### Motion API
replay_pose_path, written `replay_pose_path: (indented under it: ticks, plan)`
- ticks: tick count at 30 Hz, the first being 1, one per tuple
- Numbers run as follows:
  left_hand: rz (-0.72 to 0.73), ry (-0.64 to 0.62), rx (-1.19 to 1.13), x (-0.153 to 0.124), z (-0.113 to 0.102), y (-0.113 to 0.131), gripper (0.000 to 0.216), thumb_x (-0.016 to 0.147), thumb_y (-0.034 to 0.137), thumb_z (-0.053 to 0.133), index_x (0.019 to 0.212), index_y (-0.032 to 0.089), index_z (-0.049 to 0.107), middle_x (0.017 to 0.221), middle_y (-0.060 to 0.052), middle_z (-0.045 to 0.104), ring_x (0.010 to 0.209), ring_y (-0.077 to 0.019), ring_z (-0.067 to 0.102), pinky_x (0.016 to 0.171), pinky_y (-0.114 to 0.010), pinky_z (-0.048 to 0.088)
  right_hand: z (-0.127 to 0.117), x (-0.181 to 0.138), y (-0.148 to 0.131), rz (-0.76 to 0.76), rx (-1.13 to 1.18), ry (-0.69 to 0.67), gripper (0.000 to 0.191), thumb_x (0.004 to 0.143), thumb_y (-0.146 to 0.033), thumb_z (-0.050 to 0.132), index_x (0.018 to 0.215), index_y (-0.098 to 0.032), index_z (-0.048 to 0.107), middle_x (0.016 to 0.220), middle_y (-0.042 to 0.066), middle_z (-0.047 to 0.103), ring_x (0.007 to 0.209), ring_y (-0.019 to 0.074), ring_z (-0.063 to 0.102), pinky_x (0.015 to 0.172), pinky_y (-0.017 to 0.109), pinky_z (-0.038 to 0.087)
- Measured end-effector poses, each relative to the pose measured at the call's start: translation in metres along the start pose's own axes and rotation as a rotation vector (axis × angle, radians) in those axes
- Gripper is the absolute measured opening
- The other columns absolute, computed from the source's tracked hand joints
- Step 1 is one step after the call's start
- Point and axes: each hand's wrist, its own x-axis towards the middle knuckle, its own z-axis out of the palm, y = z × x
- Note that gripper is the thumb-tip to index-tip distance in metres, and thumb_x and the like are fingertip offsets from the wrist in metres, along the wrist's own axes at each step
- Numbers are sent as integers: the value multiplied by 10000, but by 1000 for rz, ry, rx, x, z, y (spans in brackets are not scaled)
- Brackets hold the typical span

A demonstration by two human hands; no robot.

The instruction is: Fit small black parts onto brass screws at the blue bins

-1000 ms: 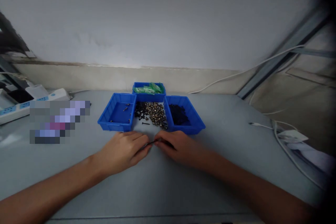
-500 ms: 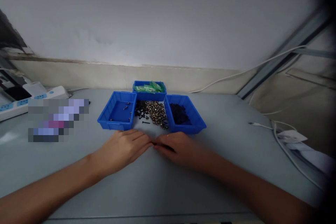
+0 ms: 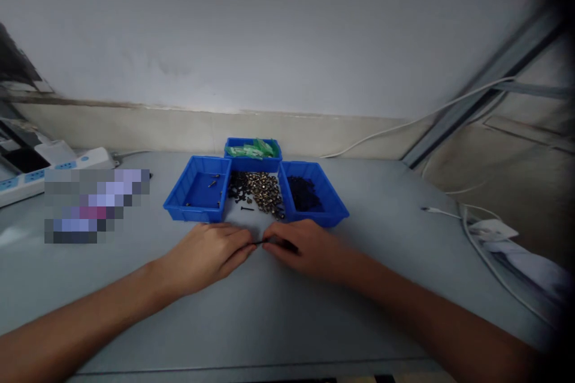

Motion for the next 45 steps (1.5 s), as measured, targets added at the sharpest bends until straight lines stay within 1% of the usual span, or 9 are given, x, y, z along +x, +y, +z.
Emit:
replay_pose_path:
  ticks: [7,13,18,24,30,34,38,41,45]
  plan:
    - [26,67,53,-1,-4,2,297,904,265,316,754,155,547,666,-2,565,615,-120,549,573,-246,416,2,1,1,-45,-30,-36,257,881,-310,348,784,-180,547,701,2,586,621,117,538,564,234,365]
    - [51,119,97,-1,-5,-1,296,916,268,300,800,158,549,674,-1,569,634,-124,549,576,-247,418,3,0,2,59,56,-10,229,866,-340,393,1014,-190,485,786,12,604,686,132,562,581,240,396]
    - [86,173,144,-2,-4,1,311,916,266,308,768,150,556,670,-10,556,613,-126,531,555,-251,411,7,2,3,-46,-57,-7,203,872,-275,372,825,-172,541,736,17,601,640,127,552,577,246,394]
    - [194,223,221,-3,0,8,194,879,210,393,823,151,568,675,-9,540,609,-127,492,538,-250,387,14,1,1,-126,-60,60,157,828,-172,386,832,-189,542,737,-3,607,630,114,557,558,221,387]
    - [211,180,273,-6,-2,4,169,871,169,398,779,159,539,690,-6,520,620,-131,476,524,-253,361,12,1,4,-57,-70,25,161,847,-233,384,831,-189,537,708,4,602,625,125,561,551,232,374]
    - [121,143,275,-5,-4,1,190,873,171,383,752,151,528,691,-12,523,651,-136,500,568,-254,387,7,1,4,22,-42,34,208,871,-301,362,921,-178,521,742,20,607,644,133,564,568,239,376]
    - [30,83,122,-1,-1,1,241,896,222,342,794,152,549,704,-11,552,642,-126,534,576,-250,408,4,-1,-1,-11,39,21,181,852,-288,405,940,-181,521,711,4,613,629,117,559,573,227,376]
    - [19,37,22,0,2,2,226,895,242,354,841,162,558,734,-11,570,664,-129,548,598,-258,421,4,-2,-4,-30,70,22,176,822,-270,449,953,-181,524,699,-1,621,642,113,564,582,217,382]
    - [16,39,6,0,5,4,228,891,260,363,846,166,565,728,-16,574,667,-139,549,594,-271,417,6,-1,-5,-36,9,77,185,820,-309,449,917,-178,537,685,10,622,630,126,566,568,228,374]
